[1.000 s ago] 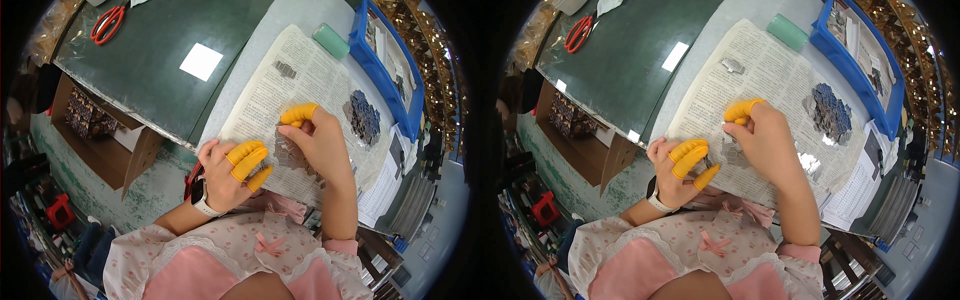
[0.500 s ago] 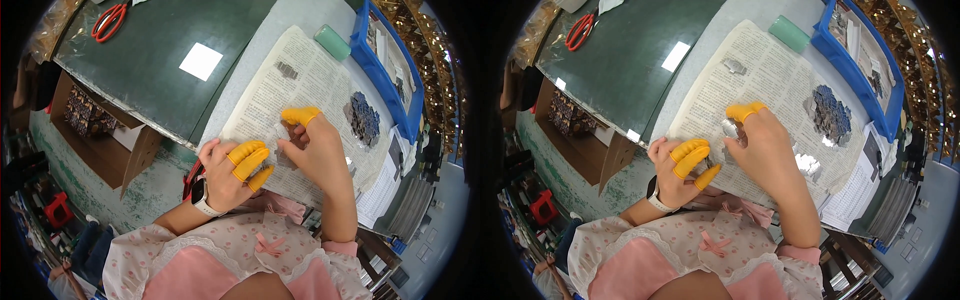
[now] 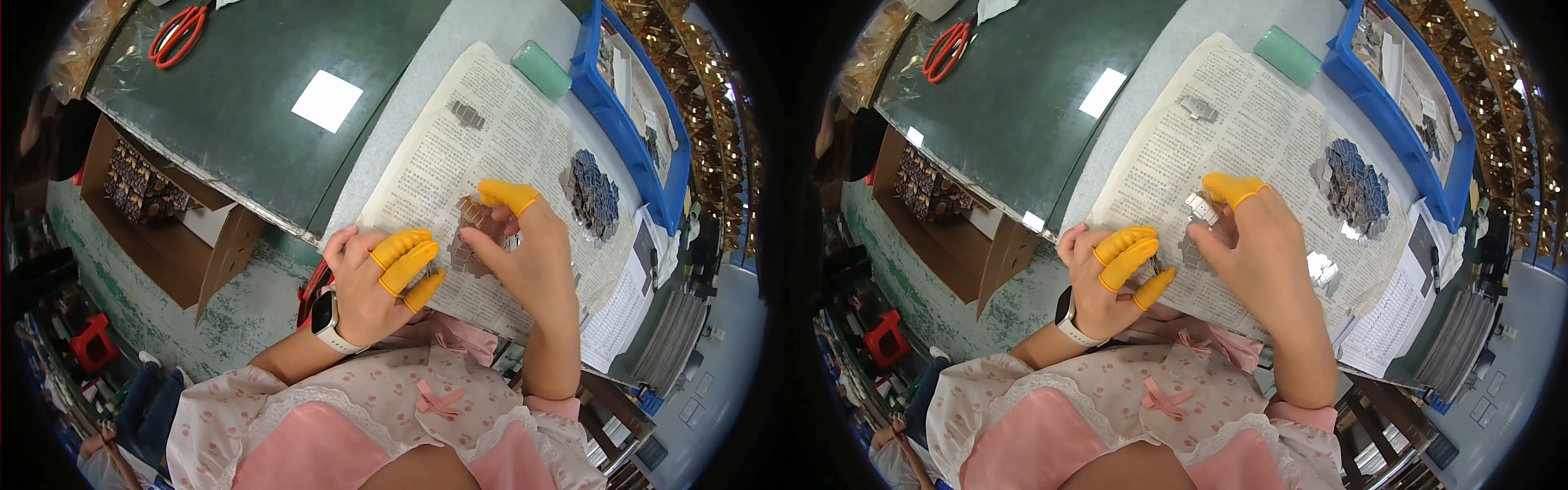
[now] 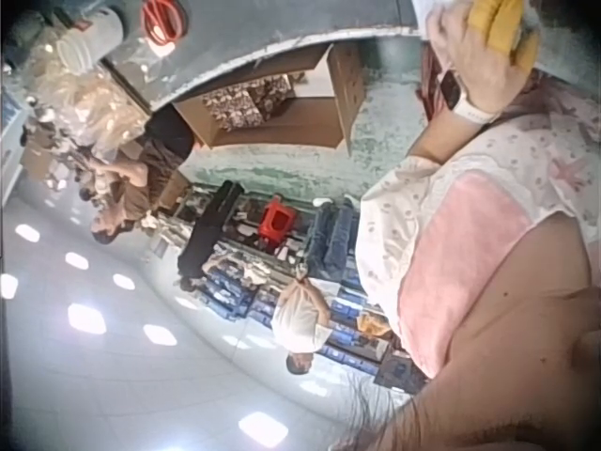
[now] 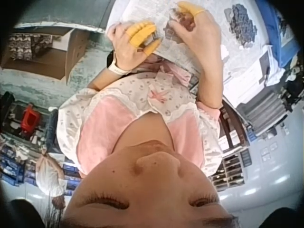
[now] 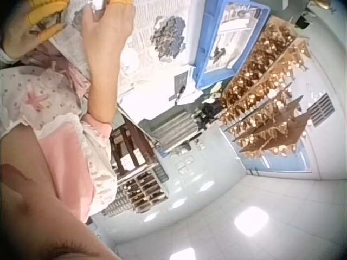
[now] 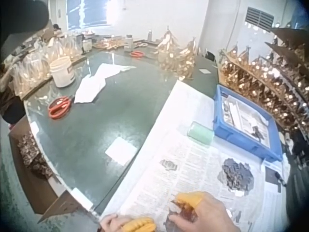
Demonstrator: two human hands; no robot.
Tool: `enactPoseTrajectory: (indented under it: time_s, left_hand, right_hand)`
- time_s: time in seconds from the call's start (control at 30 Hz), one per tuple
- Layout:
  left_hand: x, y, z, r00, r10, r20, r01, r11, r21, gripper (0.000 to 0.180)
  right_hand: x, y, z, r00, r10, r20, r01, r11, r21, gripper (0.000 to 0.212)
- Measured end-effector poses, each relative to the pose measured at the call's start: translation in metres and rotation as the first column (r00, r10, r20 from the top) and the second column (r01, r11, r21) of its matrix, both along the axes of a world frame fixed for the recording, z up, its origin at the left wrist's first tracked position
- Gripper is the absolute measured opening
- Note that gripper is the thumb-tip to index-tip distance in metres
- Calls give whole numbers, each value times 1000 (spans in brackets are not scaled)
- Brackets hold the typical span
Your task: The person inspects small metal components by hand, then stacks them on a workbench.
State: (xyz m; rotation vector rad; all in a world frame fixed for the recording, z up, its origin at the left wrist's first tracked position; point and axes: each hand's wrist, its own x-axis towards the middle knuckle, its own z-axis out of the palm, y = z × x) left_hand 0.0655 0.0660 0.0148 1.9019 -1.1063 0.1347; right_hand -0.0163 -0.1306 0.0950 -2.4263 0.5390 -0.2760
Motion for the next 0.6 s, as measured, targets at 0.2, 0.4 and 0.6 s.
enactPoseTrajectory:
  time_s: [0.2, 0.4, 0.6]
  left_hand:
    - [0, -1, 1, 1000, 0, 1, 0, 1000, 5, 57]
    - [0, -1, 0, 1000, 4, 8, -4, 1000, 2, 56]
    - [0, -1, 0, 1000, 3, -1, -3, 1000, 1, 55]
  right_hand:
    - [5, 0, -1, 978, -67, -197, 89, 990, 106, 45]
    - [5, -6, 0, 987, -72, -142, 93, 985, 145, 38]
    - [5, -15, 5, 976, -105, -189, 148, 963, 225, 33]
